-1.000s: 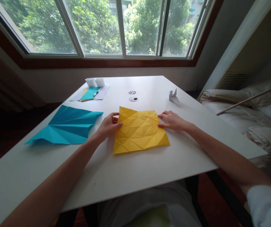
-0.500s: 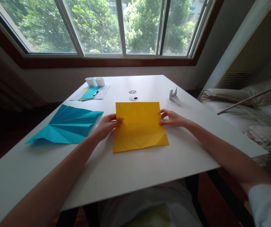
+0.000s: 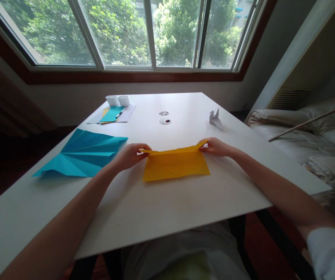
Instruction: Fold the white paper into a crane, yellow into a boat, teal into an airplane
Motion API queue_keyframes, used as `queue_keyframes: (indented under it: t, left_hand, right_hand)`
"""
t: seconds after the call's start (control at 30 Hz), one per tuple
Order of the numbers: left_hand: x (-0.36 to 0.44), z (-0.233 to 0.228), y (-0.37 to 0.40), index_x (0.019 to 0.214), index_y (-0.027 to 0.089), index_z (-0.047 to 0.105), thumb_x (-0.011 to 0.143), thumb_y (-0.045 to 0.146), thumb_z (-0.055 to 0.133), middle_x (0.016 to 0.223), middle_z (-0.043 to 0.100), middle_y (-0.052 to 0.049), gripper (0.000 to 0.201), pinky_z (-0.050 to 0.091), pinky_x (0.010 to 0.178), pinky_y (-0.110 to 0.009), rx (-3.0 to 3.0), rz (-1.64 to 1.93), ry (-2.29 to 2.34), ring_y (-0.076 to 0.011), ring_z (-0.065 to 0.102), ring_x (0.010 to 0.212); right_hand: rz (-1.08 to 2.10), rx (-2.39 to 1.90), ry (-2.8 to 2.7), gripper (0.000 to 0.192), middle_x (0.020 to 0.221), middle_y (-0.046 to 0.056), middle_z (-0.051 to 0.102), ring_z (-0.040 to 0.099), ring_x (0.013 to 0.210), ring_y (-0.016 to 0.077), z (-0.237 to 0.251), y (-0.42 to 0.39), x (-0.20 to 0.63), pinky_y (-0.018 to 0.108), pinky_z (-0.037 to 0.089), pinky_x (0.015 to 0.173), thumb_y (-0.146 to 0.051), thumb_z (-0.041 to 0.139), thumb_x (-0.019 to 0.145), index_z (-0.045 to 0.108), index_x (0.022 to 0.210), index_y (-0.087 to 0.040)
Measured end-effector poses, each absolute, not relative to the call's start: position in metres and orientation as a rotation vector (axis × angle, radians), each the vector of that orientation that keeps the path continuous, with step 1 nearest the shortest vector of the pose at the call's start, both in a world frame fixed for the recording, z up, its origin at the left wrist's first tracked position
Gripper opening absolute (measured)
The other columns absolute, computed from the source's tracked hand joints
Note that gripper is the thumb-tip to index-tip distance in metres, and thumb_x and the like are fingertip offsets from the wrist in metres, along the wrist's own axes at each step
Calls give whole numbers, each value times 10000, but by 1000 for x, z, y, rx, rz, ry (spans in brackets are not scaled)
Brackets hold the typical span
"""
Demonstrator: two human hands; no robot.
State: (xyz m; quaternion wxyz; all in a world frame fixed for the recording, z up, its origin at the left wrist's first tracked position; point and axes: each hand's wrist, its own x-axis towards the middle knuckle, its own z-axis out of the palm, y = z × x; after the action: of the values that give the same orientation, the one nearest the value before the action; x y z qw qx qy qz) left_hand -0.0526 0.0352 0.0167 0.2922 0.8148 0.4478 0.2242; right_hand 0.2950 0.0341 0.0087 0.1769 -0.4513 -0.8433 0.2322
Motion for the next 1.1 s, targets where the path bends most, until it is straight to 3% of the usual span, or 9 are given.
queue_keyframes:
  t: [0.2,0.43,0.57,0.67,0.8,0.9,1.1]
  left_hand:
    - [-57,19,34,886,237,693,732,399,536,954,666,-69,272,459,849,-404,2413,384,1150,-256,581,903]
    - [-55,19,30,939,242,692,746,186,397,1003,645,-74,357,476,802,-348,2557,282,1253,-228,586,914]
    - [-36,24,18,997,224,673,800,212,360,983,664,-77,370,458,834,-378,2666,279,1239,-250,557,982]
    - [-17,23,7,1115,204,612,852,261,325,1091,635,-83,393,429,889,-394,2735,267,1177,-247,533,1043]
    - [5,13,-6,1306,182,431,890,389,311,1363,434,-95,480,309,1024,-400,2761,220,1150,-241,384,1248]
    - [14,5,-12,1379,150,305,900,460,262,1442,293,-114,573,208,1069,-445,2731,151,1178,-250,252,1328]
    - [16,-1,-11,1415,165,207,894,511,209,1468,224,-102,626,160,1066,-487,2688,-10,1198,-253,174,1354]
  right_hand:
    - [536,-1193,-2506,292,941,48,667,595,839,163,7,37,300,274,463,748,-157,439,789,704,899,-215]
    - [381,-1190,-2585,284,930,66,653,583,855,171,10,33,296,273,459,744,-139,439,798,697,901,-198]
    - [142,-1307,-2585,240,962,84,646,564,911,222,17,20,282,328,456,766,-300,487,830,679,923,-190]
    - [16,-1329,-2588,286,1029,94,636,547,972,244,19,10,266,376,430,837,-349,476,846,651,1004,-187]
    - [45,-1198,-2672,372,1179,105,583,514,1075,248,13,1,244,405,389,916,-365,445,868,561,1175,-190]
    - [70,-1128,-2718,426,1244,111,544,480,1133,251,5,-2,234,410,376,941,-383,412,881,500,1243,-177]
    - [68,-1112,-2778,516,1332,124,461,423,1184,270,-5,-2,230,435,345,964,-427,347,895,402,1326,-148]
